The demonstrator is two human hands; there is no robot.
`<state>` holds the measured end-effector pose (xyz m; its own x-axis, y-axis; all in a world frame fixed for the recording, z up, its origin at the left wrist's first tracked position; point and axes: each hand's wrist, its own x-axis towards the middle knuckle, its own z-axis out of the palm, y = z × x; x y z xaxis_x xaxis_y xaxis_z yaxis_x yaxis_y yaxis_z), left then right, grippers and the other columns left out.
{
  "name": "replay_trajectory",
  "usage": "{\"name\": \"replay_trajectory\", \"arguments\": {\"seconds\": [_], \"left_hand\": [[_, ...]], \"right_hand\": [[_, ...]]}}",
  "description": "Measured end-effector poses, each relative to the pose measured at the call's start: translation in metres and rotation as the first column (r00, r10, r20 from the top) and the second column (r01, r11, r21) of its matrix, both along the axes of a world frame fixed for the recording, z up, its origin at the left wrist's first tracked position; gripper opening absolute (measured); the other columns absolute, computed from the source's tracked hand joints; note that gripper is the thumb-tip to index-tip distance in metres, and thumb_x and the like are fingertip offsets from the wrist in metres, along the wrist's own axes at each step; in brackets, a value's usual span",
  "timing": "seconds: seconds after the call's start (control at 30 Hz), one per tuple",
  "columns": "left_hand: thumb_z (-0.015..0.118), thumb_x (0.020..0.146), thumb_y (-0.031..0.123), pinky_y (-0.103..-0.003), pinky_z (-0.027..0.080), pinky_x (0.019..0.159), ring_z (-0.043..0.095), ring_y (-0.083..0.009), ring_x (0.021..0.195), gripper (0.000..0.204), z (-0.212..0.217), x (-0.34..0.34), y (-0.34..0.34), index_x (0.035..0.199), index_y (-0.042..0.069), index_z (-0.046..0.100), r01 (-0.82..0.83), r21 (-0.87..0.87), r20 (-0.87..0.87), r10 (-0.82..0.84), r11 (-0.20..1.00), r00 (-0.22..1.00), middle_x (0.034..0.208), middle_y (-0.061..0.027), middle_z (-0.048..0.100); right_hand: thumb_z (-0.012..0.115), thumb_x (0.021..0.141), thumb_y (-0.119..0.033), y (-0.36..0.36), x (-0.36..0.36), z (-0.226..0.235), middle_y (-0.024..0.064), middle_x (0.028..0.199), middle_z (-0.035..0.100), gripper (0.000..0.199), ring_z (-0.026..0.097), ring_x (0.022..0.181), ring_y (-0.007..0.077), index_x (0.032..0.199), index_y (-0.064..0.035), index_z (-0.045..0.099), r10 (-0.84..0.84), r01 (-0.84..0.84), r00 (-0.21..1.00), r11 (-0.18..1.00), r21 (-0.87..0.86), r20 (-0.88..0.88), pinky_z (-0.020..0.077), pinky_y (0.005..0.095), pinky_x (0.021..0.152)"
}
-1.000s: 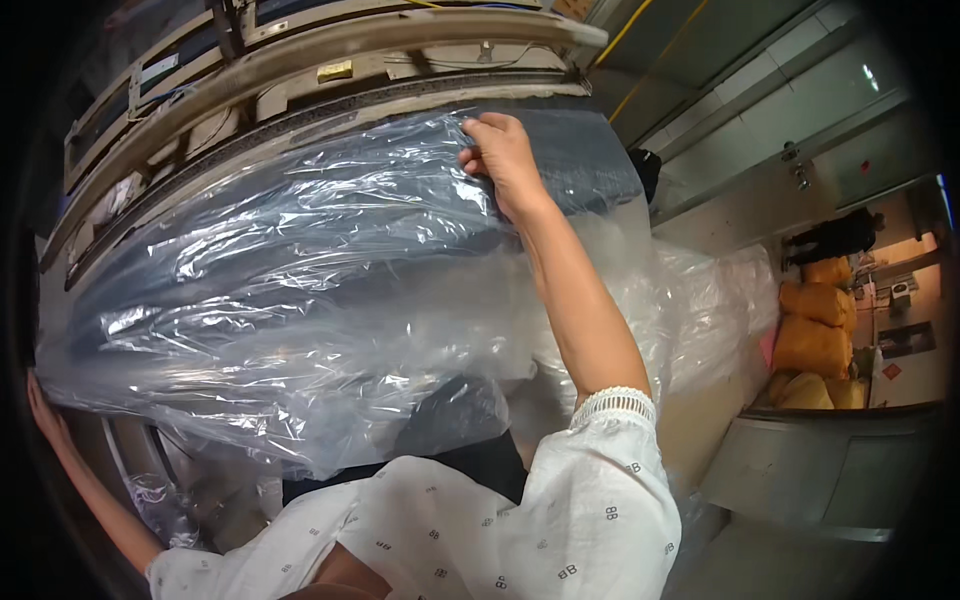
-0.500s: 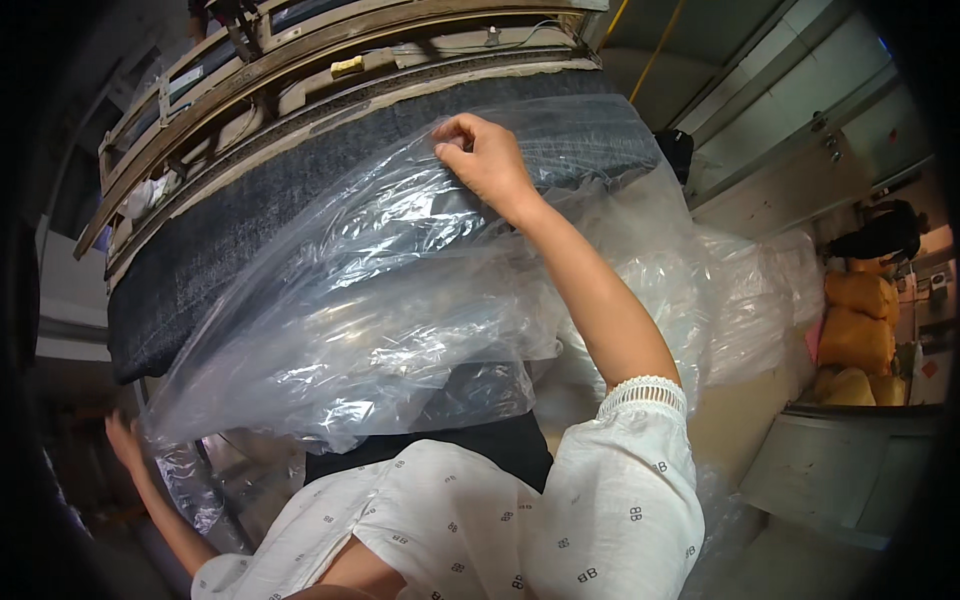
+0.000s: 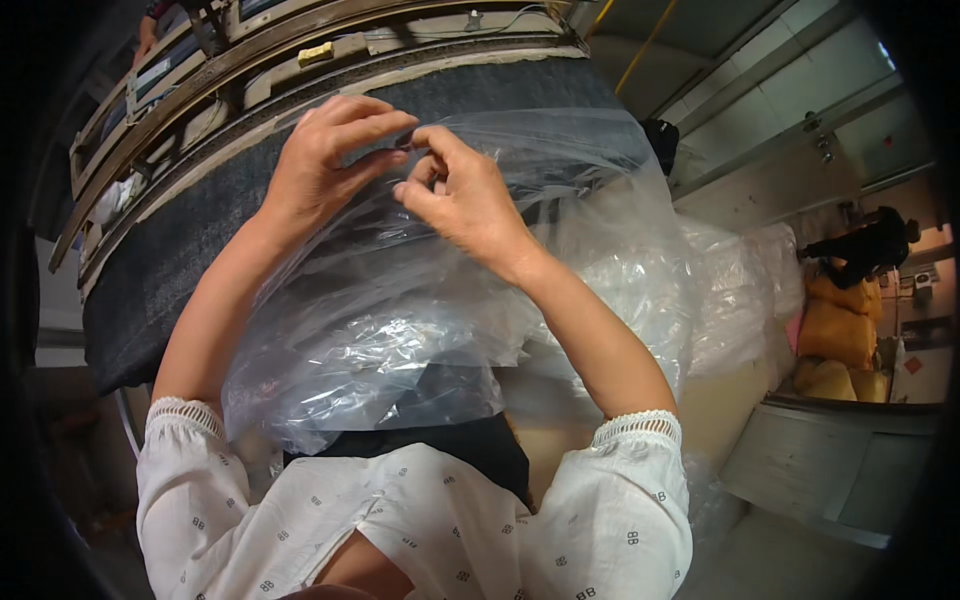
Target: Wrapping a large dark grey foam or rubber part in plastic protective film.
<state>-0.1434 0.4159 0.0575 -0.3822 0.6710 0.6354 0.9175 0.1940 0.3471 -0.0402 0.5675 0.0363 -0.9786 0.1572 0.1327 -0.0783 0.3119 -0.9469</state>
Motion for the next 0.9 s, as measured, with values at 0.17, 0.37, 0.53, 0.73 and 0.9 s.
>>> {"name": "replay_trajectory", "arguments": {"seconds": [0.17, 0.37, 0.53, 0.73, 0.9], "left_hand": [[0.067, 0.074, 0.009, -0.026, 0.045, 0.068, 0.058, -0.0156, 0.078, 0.021, -0.027, 0.001, 0.009, 0.095, 0.007, 0.065, 0.121, 0.153, 0.271, -0.159, 0.981, 0.949, 0.082, -0.004, 0.062], [0.058, 0.086, 0.011, -0.021, 0.044, 0.073, 0.056, -0.0091, 0.083, 0.01, -0.042, 0.027, 0.012, 0.09, 0.003, 0.062, -0.049, 0.417, 0.805, -0.343, 0.908, 0.484, 0.088, -0.0011, 0.061], [0.052, 0.09, 0.016, -0.029, 0.045, 0.077, 0.055, -0.0139, 0.082, 0.012, -0.045, 0.042, -0.003, 0.097, 0.008, 0.05, -0.213, 0.653, 0.746, -0.57, 0.726, 0.345, 0.087, -0.0047, 0.057], [0.054, 0.087, 0.011, -0.014, 0.036, 0.048, 0.046, -0.0016, 0.062, 0.017, -0.038, 0.039, -0.071, 0.104, 0.013, 0.052, -0.674, 0.461, 0.862, -0.111, 0.577, 0.495, 0.089, 0.0025, 0.055], [0.051, 0.089, 0.017, -0.014, 0.035, 0.047, 0.045, -0.0014, 0.061, 0.017, -0.068, -0.003, -0.271, 0.105, 0.01, 0.052, -0.64, 0.529, 0.726, 0.093, 0.557, 0.681, 0.098, -0.0009, 0.058]], "right_hand": [[0.061, 0.08, -0.011, 0.016, 0.014, 0.013, -0.0025, 0.069, 0.054, 0.037, 0.047, 0.064, 0.0037, 0.113, 0.0005, 0.052, 0.23, -0.101, 0.956, 0.841, -0.531, 0.183, 0.0376, 0.0205, 0.056], [0.06, 0.079, -0.017, 0.051, 0.01, 0.026, 0.0021, 0.07, 0.057, 0.016, 0.055, 0.074, 0.0184, 0.09, -0.0064, 0.064, -0.044, 0.205, 0.948, 0.845, 0.495, -0.316, 0.0442, 0.0279, 0.068], [0.06, 0.079, -0.019, 0.026, 0.002, 0.008, 0.0104, 0.072, 0.058, 0.014, 0.058, 0.073, 0.0256, 0.081, -0.0053, 0.057, 0.145, 0.052, 0.943, 0.823, 0.565, -0.299, 0.0436, 0.0355, 0.064], [0.061, 0.078, -0.025, -0.009, 0.062, -0.026, 0.0113, 0.062, 0.058, 0.018, 0.058, 0.058, 0.0312, 0.077, -0.0078, 0.054, 0.295, -0.163, 0.951, 0.729, 0.665, -0.09, 0.044, 0.0406, 0.053], [0.062, 0.072, -0.015, 0.043, 0.136, -0.095, 0.0115, 0.071, 0.06, 0.009, 0.061, 0.074, 0.0298, 0.075, -0.0084, 0.056, 0.184, -0.3, 0.954, 0.531, 0.793, 0.237, 0.0465, 0.0406, 0.06]]}}
